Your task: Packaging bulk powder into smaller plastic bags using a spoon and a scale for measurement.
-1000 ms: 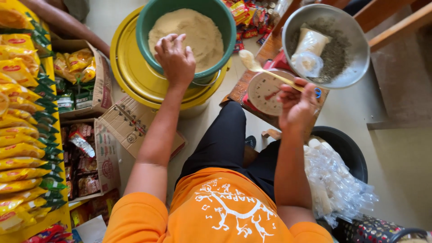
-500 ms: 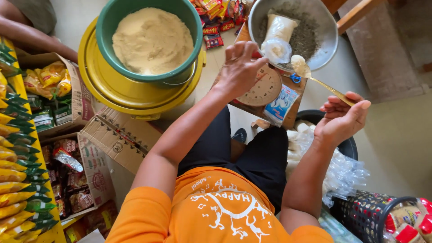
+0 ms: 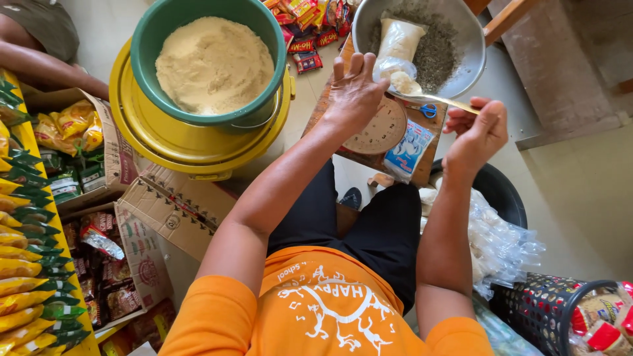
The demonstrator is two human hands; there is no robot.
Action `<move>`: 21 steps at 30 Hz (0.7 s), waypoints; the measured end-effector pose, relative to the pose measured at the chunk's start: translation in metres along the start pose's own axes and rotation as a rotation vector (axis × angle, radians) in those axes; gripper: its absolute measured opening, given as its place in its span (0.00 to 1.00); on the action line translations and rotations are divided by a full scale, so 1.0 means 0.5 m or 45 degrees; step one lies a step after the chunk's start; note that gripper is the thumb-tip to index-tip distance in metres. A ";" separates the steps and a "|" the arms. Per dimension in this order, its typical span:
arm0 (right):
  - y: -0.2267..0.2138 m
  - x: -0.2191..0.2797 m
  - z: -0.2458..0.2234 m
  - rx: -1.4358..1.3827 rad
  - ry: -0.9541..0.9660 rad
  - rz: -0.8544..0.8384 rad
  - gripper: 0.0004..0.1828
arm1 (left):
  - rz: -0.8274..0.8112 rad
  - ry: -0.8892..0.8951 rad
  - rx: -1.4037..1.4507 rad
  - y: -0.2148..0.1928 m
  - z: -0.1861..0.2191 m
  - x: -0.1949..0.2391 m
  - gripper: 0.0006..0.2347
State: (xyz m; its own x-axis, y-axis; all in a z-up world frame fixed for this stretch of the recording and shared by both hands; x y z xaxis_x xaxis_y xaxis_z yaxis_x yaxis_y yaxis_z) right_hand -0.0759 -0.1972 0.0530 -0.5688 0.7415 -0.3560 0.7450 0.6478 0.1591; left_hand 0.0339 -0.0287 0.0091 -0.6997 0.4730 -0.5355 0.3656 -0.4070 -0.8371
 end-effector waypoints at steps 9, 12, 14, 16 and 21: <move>0.124 0.049 -0.070 0.610 -0.782 -0.431 0.12 | -0.061 -0.012 -0.050 -0.013 -0.009 -0.006 0.19; 0.131 0.059 -0.060 0.697 -0.998 -0.554 0.12 | -0.089 -0.003 -0.095 -0.020 -0.013 -0.011 0.16; 0.129 0.064 -0.065 0.702 -1.039 -0.574 0.12 | -0.100 -0.015 -0.064 -0.024 -0.012 -0.015 0.15; 0.127 0.070 -0.071 0.706 -1.082 -0.593 0.11 | -0.108 -0.027 -0.035 -0.028 -0.011 -0.018 0.14; 0.115 0.072 -0.089 0.667 -1.013 -0.616 0.11 | -0.245 -0.075 0.025 -0.017 -0.003 -0.020 0.16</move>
State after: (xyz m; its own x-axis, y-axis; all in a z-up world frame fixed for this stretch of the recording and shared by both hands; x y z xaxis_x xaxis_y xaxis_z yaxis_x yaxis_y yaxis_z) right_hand -0.0690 -0.1253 0.0902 -0.5943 -0.0242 -0.8039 0.6655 0.5465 -0.5084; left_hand 0.0389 -0.0291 0.0214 -0.7902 0.4975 -0.3577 0.2101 -0.3285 -0.9209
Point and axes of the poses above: each hand's wrist, its own x-axis away from the middle knuckle, its own y-axis out of the palm, z = x × y, the point moved 6 cm from there along -x, towards the middle knuckle, and after that the axes turned 10 degrees about z, right-handed, at the moved point
